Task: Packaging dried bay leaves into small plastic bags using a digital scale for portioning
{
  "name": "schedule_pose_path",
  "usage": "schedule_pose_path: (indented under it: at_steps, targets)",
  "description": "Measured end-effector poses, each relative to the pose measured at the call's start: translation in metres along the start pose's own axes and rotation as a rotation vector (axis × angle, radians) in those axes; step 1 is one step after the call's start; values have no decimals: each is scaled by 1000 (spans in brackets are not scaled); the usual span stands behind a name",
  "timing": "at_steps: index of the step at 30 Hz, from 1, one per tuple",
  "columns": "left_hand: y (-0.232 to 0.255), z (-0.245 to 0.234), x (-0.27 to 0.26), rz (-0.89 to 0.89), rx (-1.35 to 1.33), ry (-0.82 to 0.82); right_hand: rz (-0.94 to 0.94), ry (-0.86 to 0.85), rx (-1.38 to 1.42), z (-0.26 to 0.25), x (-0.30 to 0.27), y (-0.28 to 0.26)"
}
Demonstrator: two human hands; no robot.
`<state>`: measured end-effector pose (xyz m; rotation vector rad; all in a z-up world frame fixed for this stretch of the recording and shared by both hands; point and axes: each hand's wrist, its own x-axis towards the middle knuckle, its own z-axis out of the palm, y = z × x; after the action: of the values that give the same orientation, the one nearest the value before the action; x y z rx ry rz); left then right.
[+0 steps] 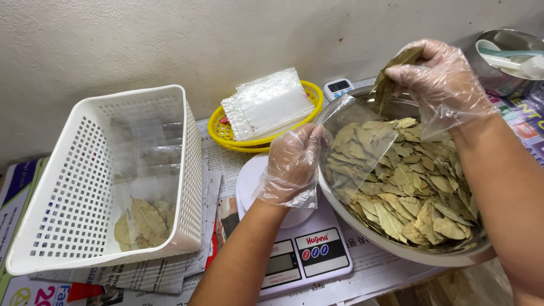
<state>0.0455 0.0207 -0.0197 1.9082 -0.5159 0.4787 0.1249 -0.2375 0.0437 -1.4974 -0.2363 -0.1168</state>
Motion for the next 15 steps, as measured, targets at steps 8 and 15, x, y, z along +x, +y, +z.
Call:
schedule_pose_path:
  at_steps: [8,15]
  targets:
    - [5,2,-2,-25,28,61,63,-225,-209,17,-3,8]
    - [2,2,0,-117,30,22,-26,-377,-373,43,-18,-6]
